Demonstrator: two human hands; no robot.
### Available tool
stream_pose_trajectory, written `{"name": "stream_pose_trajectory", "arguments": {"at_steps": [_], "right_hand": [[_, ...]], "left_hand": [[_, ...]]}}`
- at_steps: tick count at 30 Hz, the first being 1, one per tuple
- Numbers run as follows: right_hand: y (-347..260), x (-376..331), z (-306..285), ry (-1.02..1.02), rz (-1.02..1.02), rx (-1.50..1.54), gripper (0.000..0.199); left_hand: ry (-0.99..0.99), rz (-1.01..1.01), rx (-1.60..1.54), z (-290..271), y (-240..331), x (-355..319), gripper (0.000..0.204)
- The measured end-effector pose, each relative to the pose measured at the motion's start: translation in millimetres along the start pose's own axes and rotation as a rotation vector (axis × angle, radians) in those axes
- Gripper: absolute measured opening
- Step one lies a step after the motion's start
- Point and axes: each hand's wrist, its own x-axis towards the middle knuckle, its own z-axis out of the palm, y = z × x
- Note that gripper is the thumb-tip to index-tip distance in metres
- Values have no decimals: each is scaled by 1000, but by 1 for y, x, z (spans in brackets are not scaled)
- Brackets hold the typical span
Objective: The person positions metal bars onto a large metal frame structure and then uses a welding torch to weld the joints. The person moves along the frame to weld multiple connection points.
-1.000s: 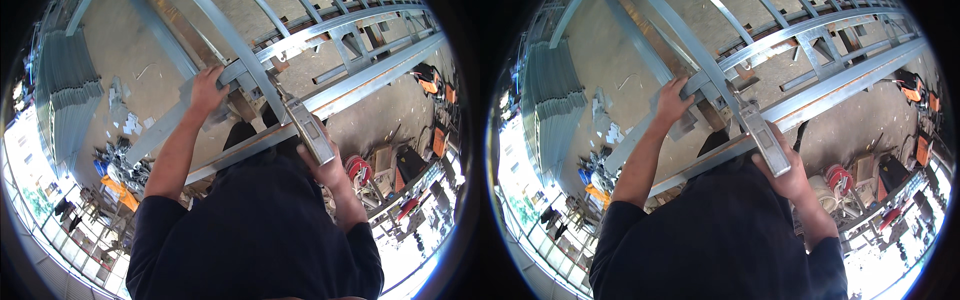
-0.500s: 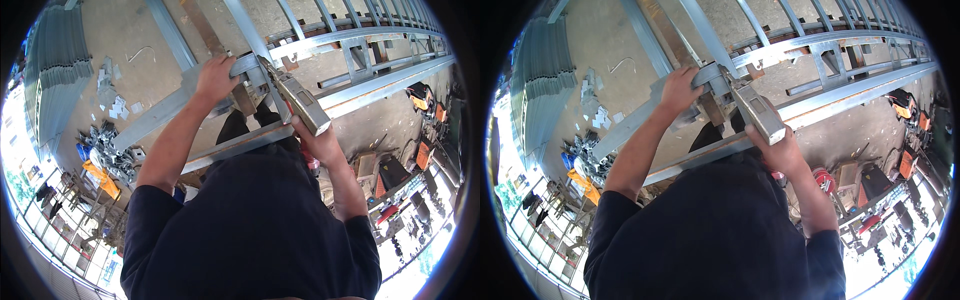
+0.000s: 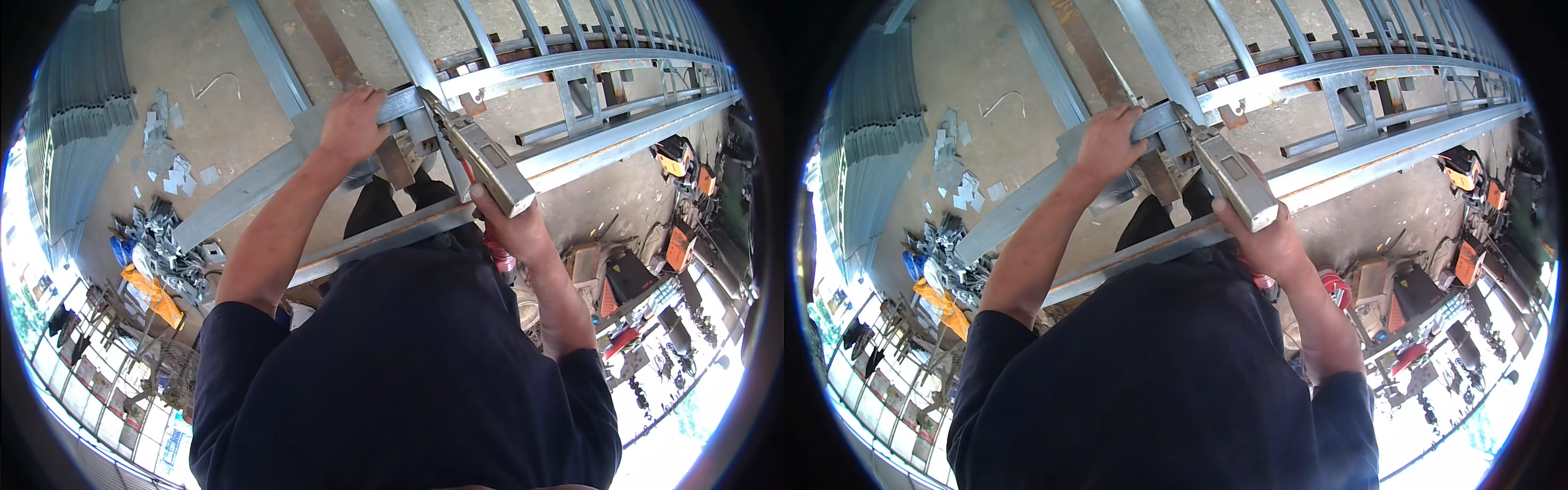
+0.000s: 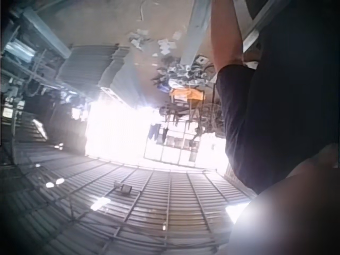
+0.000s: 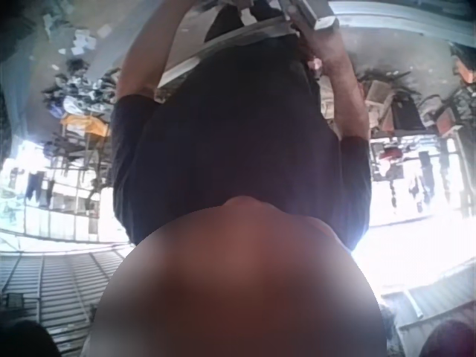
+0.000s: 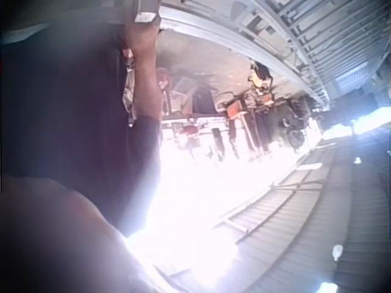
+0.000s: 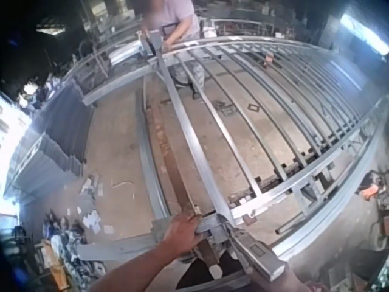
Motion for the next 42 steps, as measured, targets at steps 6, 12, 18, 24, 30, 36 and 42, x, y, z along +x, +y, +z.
{"name": "stream_pose_trajectory", "arguments": {"at_steps": [6, 12, 18, 24, 30, 36, 42], "right_hand": [[-2, -2, 1, 2, 1, -58, 70], [-9, -5, 11, 50, -71, -113, 72], [-14, -5, 18, 78, -185, -158, 71], [-21, -8, 26, 109, -196, -154, 69], [-34, -12, 27, 88, -130, -176, 67], [-37, -14, 29, 77, -86, -207, 67], [-38, -17, 30, 87, -98, -219, 69]], "left_hand": [[6, 7, 8, 2, -2, 0, 49], [22, 9, 18, 3, -1, -1, 50], [-1, -10, 4, 2, 0, -1, 51], [14, -2, 0, 2, 1, -1, 52], [-63, -36, -1, 1, 0, 2, 56], [-3, -19, 3, 5, -2, -1, 54], [-26, -25, 1, 3, 0, 1, 53]]}}
